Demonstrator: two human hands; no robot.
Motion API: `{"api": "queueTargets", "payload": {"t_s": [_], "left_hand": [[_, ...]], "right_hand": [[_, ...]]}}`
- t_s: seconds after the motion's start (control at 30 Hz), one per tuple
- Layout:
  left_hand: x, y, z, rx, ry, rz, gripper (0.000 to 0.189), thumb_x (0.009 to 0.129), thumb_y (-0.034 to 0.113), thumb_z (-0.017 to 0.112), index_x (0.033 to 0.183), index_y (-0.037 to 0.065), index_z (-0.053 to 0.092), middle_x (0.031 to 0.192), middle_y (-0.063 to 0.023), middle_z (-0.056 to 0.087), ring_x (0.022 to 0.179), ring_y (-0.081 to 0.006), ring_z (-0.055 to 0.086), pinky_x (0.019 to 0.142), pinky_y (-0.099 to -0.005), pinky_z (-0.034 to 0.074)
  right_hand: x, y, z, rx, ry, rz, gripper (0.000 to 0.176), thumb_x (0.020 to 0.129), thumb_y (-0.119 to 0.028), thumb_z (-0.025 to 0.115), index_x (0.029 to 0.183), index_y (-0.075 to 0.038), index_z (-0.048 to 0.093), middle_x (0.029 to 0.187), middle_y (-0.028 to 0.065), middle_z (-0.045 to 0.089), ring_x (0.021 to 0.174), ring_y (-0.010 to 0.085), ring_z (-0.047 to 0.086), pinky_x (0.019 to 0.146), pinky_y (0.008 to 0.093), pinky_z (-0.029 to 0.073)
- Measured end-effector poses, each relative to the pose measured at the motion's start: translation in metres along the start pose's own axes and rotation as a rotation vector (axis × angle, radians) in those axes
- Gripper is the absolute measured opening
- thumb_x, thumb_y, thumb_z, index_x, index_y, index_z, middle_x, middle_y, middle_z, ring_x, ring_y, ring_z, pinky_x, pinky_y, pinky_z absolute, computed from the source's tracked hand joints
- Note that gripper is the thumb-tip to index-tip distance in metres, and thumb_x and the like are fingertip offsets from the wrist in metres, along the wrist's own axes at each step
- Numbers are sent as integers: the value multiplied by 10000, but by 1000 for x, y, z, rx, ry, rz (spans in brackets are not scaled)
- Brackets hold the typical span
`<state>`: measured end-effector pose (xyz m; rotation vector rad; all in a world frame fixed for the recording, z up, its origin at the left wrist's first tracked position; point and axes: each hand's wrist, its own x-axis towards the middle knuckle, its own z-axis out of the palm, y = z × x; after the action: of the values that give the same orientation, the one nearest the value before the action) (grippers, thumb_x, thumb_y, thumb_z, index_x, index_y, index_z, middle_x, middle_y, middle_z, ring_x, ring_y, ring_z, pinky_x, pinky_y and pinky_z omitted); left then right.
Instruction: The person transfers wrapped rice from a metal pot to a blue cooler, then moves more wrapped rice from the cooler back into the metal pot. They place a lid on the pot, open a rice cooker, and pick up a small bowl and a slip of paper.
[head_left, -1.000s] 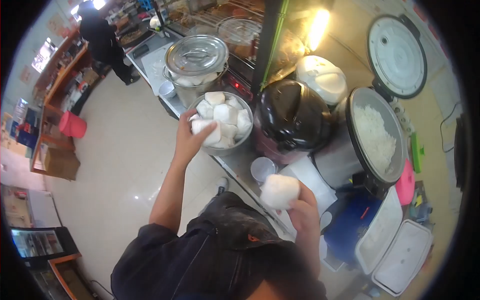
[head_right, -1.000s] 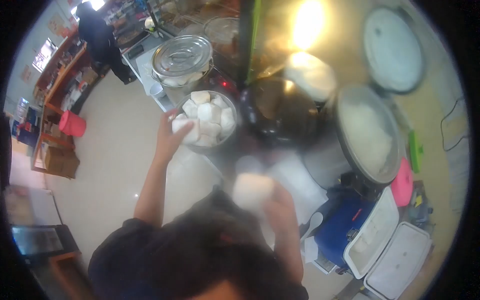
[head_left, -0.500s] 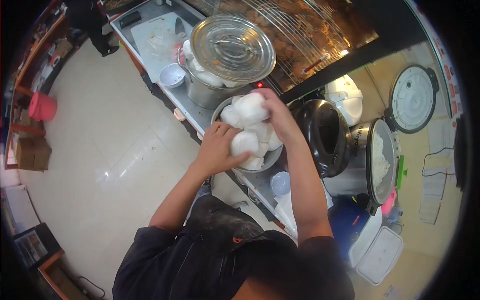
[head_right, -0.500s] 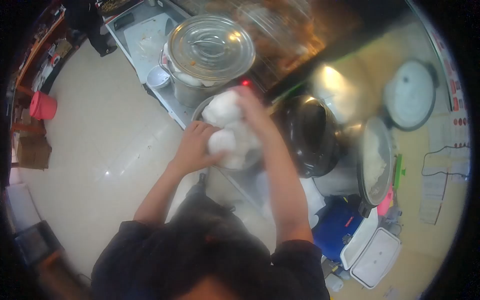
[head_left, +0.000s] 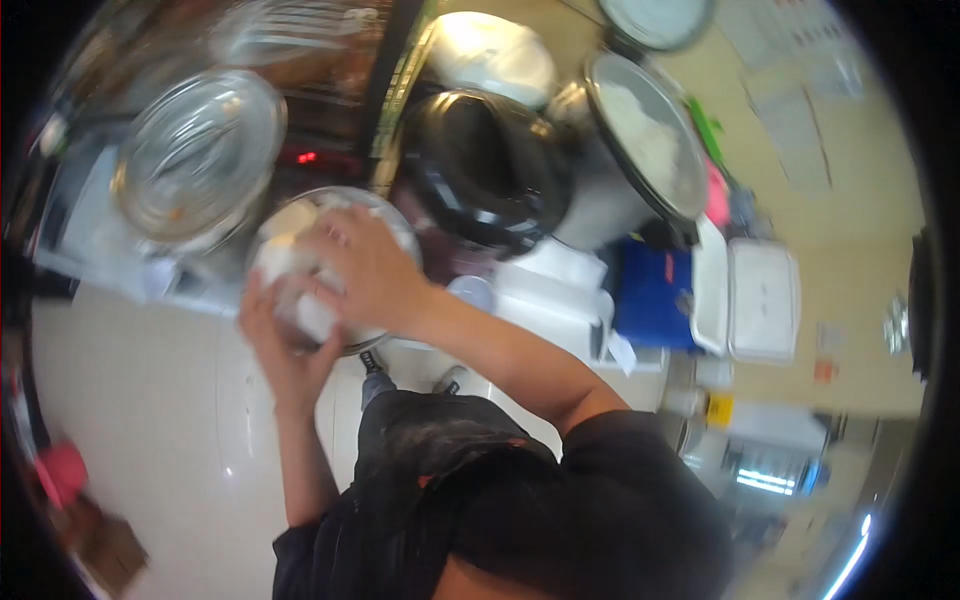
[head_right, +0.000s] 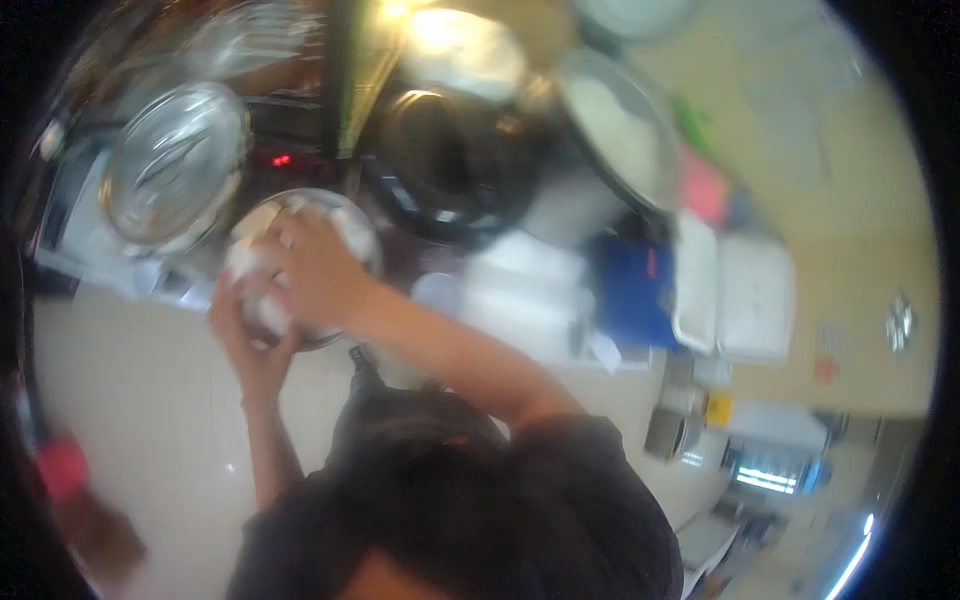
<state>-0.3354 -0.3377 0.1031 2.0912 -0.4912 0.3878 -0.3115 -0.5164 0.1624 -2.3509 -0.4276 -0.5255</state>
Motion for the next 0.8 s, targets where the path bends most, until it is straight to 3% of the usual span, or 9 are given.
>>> {"api": "queueTargets", "payload": {"t_s": [0.03, 0.2, 0.23, 0.3, 0.4, 0.47, 0.53, 0.67, 0.8], "left_hand": [[0, 0, -1, 24, 26, 15, 820, 709, 274, 844, 1408, 33, 489, 1536, -253, 372, 1397, -424, 356, 1126, -528, 303], [-4, -7, -5, 115, 167, 119, 579, 868, 206, 735, 1365, -6, 527, 1483, -253, 445, 1344, -406, 448, 1110, -508, 345], [-5, -19, -3, 48, 246, 76, 475, 973, 198, 622, 1379, -22, 517, 1442, -230, 491, 1315, -355, 491, 1102, -479, 367], [-12, -40, -5, -308, 274, -454, 449, 1035, 267, 527, 1384, -16, 531, 1368, -181, 548, 1216, -275, 555, 1043, -412, 419], [10, -48, -15, -426, 74, -777, 467, 1060, 379, 465, 1337, 25, 594, 1190, -112, 632, 911, -166, 595, 762, -284, 481], [30, -45, -18, -269, -80, -771, 455, 1058, 369, 471, 1334, 29, 593, 1128, -94, 656, 852, -150, 591, 729, -268, 473], [38, -74, -14, -263, -124, -795, 403, 1043, 307, 498, 1298, 18, 615, 1028, -77, 692, 815, -157, 610, 752, -283, 491], [52, -81, -10, 110, -283, -332, 304, 1001, 114, 495, 1212, -38, 653, 1048, -148, 717, 952, -207, 648, 861, -344, 503], [42, -87, -11, -57, -190, -350, 293, 1002, 62, 470, 1210, -43, 648, 1065, -161, 717, 990, -198, 653, 885, -337, 501]], "right_hand": [[-19, -7, -17, 54, 73, -41, 283, 806, -160, 758, 1044, -51, 651, 1031, 135, 591, 956, 352, 565, 826, 436, 480], [-153, -18, -80, 40, -17, 276, 270, 807, -71, 730, 1064, -39, 656, 1007, 137, 611, 940, 337, 593, 820, 398, 502], [-176, -16, -87, 13, -36, 340, 262, 814, -63, 722, 1068, -38, 661, 1011, 142, 619, 950, 338, 599, 827, 399, 505], [-200, -10, -92, -7, -96, 514, 233, 903, -100, 651, 1126, -34, 641, 945, 161, 634, 915, 345, 633, 817, 412, 516], [-168, 3, -77, 272, -71, 839, 299, 1002, -205, 535, 1241, -29, 569, 890, 195, 653, 878, 376, 664, 803, 447, 521], [-155, 39, -28, 209, -47, 733, 371, 1046, -312, 450, 1294, -39, 488, 844, 231, 672, 821, 410, 685, 763, 479, 530], [-124, 53, -10, 248, -115, 874, 349, 1041, -293, 436, 1245, -11, 469, 844, 274, 676, 815, 455, 677, 757, 530, 527], [-112, 67, 27, 33, 35, 827, 287, 1011, -186, 426, 1144, 66, 465, 801, 332, 652, 750, 507, 644, 721, 598, 507], [-114, 71, 27, 30, 94, 741, 273, 991, -149, 468, 1159, 65, 482, 727, 314, 636, 705, 501, 637, 668, 596, 506]]}}
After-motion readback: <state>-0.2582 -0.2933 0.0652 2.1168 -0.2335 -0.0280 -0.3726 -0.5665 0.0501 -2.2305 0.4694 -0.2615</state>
